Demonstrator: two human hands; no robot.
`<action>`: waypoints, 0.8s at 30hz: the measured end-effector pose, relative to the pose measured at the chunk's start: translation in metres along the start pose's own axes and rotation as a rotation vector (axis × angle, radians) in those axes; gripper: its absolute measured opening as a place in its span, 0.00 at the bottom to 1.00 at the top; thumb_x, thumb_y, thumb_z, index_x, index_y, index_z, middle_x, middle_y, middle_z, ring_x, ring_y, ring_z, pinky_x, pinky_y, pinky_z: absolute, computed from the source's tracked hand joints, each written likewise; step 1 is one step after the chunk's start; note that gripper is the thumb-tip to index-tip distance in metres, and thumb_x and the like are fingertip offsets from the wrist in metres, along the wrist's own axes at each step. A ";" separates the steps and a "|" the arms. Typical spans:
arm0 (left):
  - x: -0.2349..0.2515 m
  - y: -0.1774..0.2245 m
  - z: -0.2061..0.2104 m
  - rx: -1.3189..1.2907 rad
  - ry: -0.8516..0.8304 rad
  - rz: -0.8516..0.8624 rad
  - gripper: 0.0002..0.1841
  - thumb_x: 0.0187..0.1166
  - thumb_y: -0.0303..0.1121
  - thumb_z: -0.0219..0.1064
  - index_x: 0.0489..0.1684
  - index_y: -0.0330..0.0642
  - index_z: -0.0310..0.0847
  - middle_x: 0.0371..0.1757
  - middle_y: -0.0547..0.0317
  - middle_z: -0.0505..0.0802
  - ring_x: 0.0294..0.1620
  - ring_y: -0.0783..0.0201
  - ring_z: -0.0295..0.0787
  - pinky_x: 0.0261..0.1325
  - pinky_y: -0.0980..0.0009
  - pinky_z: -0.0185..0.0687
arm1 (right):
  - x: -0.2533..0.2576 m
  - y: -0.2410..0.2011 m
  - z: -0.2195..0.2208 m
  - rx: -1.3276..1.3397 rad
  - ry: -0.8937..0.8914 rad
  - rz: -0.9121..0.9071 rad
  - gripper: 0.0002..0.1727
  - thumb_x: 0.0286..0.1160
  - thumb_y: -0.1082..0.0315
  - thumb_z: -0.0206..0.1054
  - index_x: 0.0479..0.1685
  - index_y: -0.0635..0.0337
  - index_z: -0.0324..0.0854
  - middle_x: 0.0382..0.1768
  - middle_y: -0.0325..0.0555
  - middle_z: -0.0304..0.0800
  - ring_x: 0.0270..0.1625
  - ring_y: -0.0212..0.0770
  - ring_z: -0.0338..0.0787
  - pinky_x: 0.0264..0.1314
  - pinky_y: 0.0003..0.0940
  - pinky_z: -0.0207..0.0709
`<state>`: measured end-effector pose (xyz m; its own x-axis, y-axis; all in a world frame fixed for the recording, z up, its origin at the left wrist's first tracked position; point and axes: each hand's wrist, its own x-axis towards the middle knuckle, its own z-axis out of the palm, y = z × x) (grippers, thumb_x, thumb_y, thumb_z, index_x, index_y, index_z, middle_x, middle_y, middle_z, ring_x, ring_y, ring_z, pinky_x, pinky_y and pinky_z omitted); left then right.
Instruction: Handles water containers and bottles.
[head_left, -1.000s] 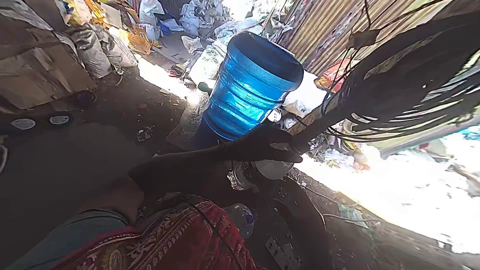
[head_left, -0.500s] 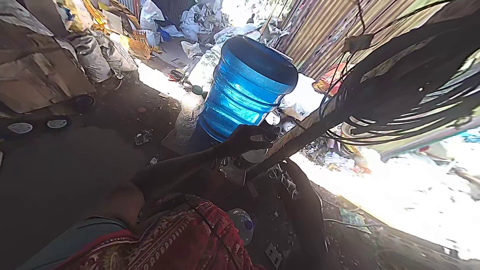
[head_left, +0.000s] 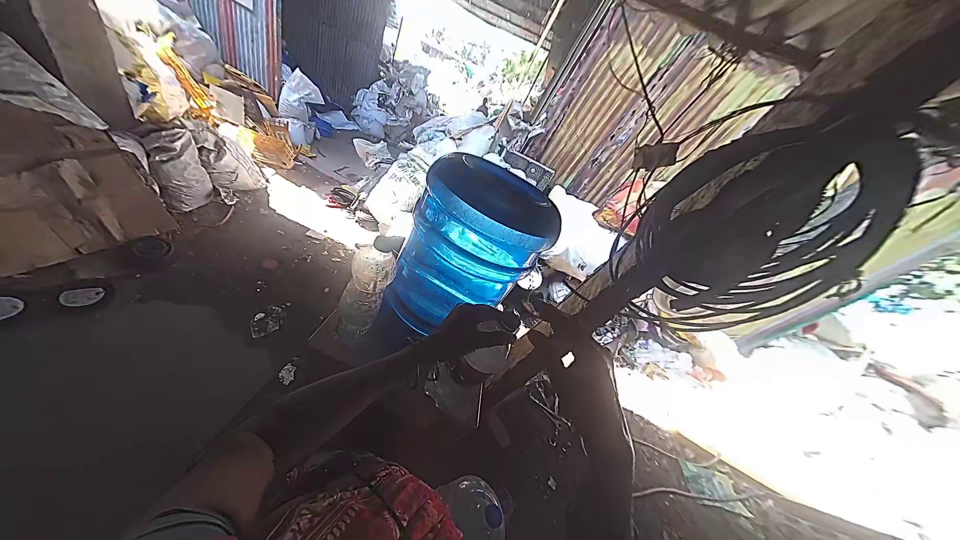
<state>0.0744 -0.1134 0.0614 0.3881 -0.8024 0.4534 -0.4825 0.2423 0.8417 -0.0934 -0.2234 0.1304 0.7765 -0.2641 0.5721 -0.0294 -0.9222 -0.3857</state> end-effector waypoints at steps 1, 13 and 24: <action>0.002 -0.001 -0.001 0.004 -0.001 0.011 0.20 0.79 0.38 0.72 0.61 0.32 0.88 0.61 0.42 0.93 0.66 0.58 0.87 0.75 0.63 0.75 | 0.007 -0.001 0.004 -0.007 -0.011 -0.014 0.22 0.82 0.63 0.65 0.72 0.63 0.83 0.67 0.57 0.88 0.69 0.49 0.87 0.73 0.46 0.78; 0.001 -0.007 0.015 -0.061 0.051 0.018 0.28 0.78 0.33 0.71 0.74 0.23 0.75 0.74 0.34 0.84 0.79 0.52 0.78 0.85 0.62 0.64 | 0.035 0.004 0.031 0.041 -0.226 -0.106 0.16 0.84 0.75 0.59 0.61 0.68 0.89 0.65 0.60 0.90 0.72 0.54 0.87 0.79 0.45 0.74; 0.012 -0.025 0.019 -0.149 -0.089 0.135 0.30 0.72 0.31 0.75 0.72 0.23 0.76 0.71 0.34 0.85 0.75 0.54 0.81 0.81 0.63 0.69 | 0.021 0.003 0.016 0.037 -0.180 -0.010 0.16 0.84 0.73 0.59 0.61 0.70 0.87 0.58 0.56 0.94 0.64 0.46 0.92 0.74 0.38 0.78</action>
<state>0.0761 -0.1399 0.0404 0.2539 -0.8007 0.5427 -0.4009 0.4235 0.8124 -0.0668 -0.2273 0.1300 0.8771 -0.1973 0.4380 -0.0012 -0.9126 -0.4088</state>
